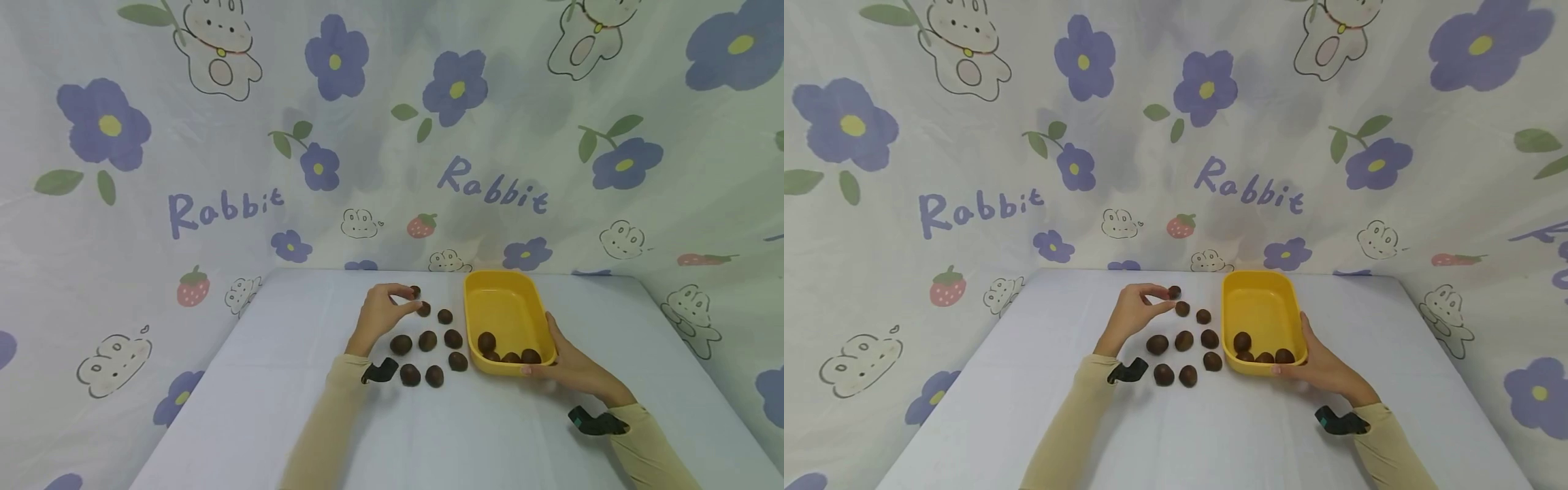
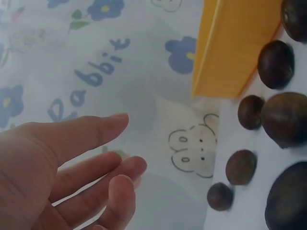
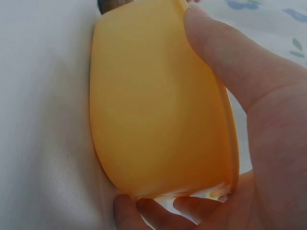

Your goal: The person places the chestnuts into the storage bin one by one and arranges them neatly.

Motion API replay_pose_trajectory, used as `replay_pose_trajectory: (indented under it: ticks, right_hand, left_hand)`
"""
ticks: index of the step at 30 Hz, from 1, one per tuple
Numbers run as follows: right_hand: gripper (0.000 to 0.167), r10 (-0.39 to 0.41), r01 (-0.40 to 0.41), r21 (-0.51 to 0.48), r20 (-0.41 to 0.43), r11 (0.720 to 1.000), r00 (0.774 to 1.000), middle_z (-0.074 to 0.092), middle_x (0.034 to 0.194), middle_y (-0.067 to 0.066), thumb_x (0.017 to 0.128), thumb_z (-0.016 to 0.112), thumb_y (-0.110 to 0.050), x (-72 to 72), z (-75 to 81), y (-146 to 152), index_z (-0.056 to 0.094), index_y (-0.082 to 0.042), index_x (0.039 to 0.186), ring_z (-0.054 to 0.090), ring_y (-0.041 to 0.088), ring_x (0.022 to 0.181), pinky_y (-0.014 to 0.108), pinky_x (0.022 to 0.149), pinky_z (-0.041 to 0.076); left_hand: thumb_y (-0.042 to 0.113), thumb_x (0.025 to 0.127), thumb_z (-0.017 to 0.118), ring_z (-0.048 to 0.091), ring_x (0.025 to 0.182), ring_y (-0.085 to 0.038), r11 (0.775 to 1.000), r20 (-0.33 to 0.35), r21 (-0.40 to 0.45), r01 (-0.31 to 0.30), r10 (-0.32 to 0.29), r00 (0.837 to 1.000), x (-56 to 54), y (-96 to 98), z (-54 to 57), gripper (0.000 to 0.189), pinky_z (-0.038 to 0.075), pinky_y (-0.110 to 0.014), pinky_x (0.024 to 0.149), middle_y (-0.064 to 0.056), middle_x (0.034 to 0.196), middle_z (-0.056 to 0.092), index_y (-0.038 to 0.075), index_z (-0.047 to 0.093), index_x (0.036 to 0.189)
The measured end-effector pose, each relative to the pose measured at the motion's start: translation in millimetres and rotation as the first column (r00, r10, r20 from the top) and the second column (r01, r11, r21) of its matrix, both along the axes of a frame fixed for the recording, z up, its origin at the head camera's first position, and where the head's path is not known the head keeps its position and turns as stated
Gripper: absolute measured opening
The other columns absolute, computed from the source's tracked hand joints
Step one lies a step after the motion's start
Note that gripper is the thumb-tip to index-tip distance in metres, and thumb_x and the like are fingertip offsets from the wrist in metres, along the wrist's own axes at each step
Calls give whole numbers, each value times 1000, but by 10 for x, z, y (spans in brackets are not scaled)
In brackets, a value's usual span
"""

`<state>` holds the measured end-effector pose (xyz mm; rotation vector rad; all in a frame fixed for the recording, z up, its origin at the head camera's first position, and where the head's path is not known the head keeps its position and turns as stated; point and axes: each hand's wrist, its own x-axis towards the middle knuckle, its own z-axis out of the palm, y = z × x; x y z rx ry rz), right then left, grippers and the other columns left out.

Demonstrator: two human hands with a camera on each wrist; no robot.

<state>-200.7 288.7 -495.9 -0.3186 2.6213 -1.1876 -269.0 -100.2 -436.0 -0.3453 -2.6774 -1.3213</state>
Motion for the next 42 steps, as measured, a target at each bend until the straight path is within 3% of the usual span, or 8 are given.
replay_pose_trajectory:
  ticks: [13, 25, 35, 42]
  right_hand:
    - [134, 0, 0, -6, 12, 1000, 1000, -8, 170, 33, 86, 79, -45, -5, -14, 25, -26, -7, 160, 9, 61, 153, 81, 113, 18]
    - [134, -1, 1, -9, 14, 1000, 1000, -7, 171, 31, 86, 80, -44, -20, -23, 29, -26, -13, 161, 11, 61, 153, 82, 111, 20]
    - [135, -13, 13, 9, 16, 1000, 1000, -7, 171, 31, 85, 80, -47, -24, -16, 28, -26, -12, 161, 12, 61, 153, 81, 111, 20]
    - [136, -12, 11, 8, 24, 1000, 1000, -7, 171, 31, 85, 80, -48, -34, -29, 33, -26, -13, 161, 12, 61, 153, 81, 111, 20]
  left_hand:
    - [32, 86, 84, 65, 82, -18, 996, 44, -76, -45, 49, 998, -9, -140, -100, 34, 49, -28, 67, 0, 102, 80, 10, 79, 111]
    - [31, 84, 86, 66, 75, -13, 988, 151, -152, 5, 18, 988, -27, -219, -175, 36, 48, -29, 68, 1, 96, 79, 9, 78, 112]
    - [30, 80, 89, 67, 96, -19, 963, 220, -257, 84, -26, 975, -37, -238, -210, 35, 53, -39, 84, 1, 94, 77, 11, 79, 107]
    - [27, 78, 91, 66, 91, -18, 960, 288, -241, 141, -68, 955, -31, -274, -244, 35, 53, -41, 87, 0, 95, 76, 10, 79, 105]
